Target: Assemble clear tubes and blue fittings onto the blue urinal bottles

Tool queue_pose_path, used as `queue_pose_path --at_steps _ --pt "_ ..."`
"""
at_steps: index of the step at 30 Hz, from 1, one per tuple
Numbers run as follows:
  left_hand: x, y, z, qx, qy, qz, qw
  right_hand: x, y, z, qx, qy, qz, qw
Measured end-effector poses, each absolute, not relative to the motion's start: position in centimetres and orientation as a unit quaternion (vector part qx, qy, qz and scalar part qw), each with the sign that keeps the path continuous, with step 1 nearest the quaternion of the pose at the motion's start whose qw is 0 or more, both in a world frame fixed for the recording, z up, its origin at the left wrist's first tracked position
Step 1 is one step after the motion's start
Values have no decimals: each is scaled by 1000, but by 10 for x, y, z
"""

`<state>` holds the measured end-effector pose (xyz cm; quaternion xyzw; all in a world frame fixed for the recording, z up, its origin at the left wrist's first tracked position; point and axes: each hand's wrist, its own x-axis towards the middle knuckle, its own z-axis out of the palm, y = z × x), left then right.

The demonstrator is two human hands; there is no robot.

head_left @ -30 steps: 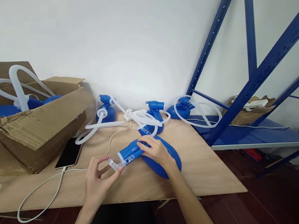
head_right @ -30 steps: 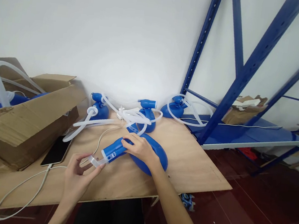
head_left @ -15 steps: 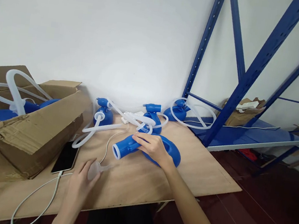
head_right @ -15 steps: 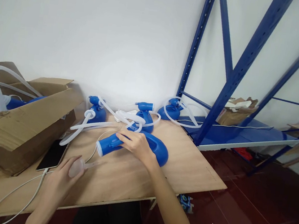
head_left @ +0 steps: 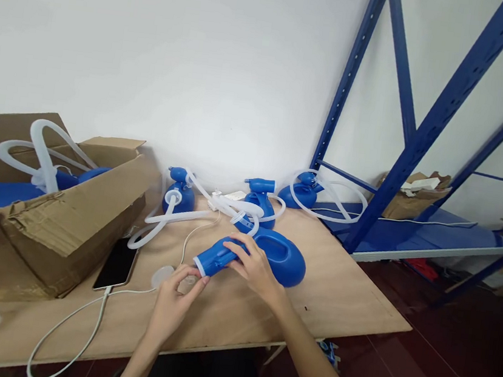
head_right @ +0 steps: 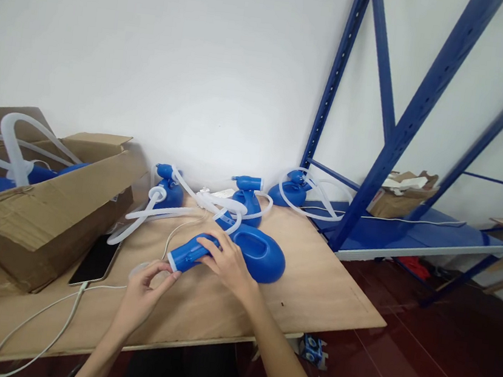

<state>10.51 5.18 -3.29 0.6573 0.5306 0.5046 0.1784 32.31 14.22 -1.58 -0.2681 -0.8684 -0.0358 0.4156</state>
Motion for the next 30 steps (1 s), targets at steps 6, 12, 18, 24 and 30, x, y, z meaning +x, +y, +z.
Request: queue_pose_path --at_steps 6,12,18,24,30 --pt "113 54 -27 650 529 490 239 319 141 -25 -216 -893 -150 365" --pt "107 46 -30 650 516 502 243 320 172 -37 -191 -891 -177 372" --pt "84 53 -33 718 568 358 183 343 184 -34 -215 -891 -170 361" --pt "76 99 -45 743 623 223 99 354 167 -38 -207 -904 -176 329" --pt "85 119 -50 752 610 239 72 357 148 -40 -217 -915 -196 278"
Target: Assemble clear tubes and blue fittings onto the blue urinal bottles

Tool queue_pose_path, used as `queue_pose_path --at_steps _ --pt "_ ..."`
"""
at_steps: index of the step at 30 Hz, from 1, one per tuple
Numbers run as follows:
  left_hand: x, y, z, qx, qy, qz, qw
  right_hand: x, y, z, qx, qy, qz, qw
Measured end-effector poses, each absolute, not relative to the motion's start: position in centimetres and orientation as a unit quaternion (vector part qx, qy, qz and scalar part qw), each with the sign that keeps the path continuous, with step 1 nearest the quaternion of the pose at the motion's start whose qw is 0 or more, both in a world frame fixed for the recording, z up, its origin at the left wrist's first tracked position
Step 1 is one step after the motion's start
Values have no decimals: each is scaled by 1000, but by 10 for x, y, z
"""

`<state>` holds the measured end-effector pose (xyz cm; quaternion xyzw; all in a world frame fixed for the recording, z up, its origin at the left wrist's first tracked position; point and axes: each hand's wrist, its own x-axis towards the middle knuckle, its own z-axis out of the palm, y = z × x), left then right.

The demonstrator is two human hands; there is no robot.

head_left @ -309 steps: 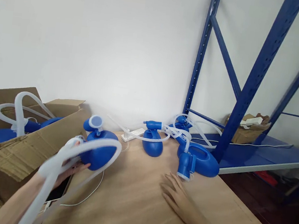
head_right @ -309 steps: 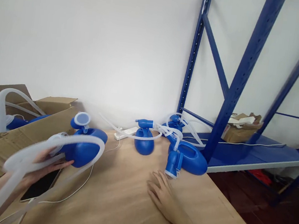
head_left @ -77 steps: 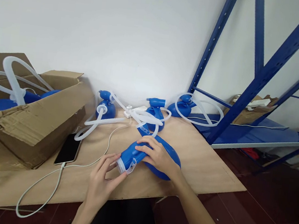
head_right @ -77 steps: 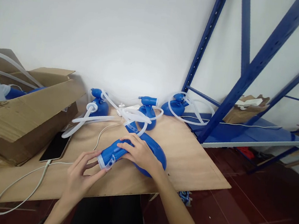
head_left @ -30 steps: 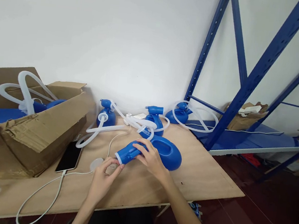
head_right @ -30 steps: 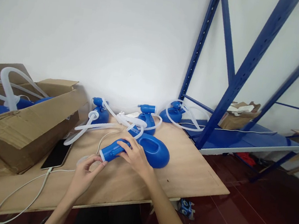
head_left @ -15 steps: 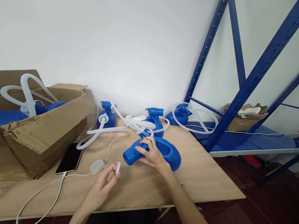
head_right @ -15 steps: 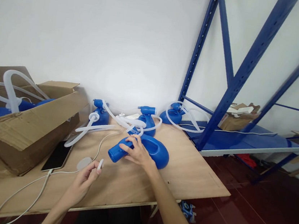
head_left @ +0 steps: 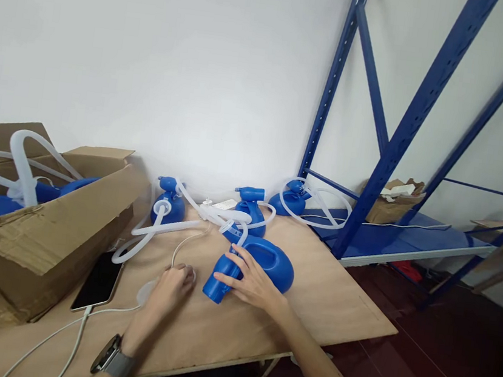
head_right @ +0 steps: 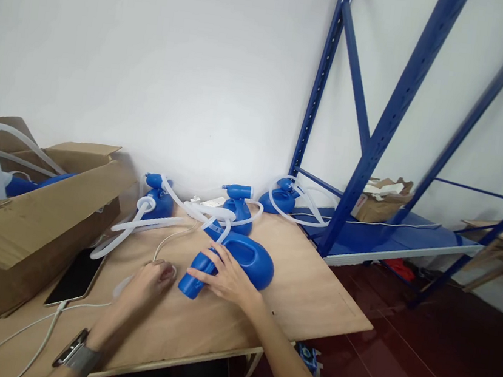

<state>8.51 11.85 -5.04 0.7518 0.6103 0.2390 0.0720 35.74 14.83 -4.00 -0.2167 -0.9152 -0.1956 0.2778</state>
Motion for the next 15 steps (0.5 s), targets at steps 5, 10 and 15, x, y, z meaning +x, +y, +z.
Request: queue_pose_path --at_steps 5,10,15 --pt "95 124 -40 767 567 296 45 369 149 -26 -255 -917 -179 249" --pt "121 144 -12 797 530 287 -25 389 172 -5 -439 -856 -120 246" --pt "158 180 25 860 451 212 -109 400 182 -6 -480 -849 -3 219"
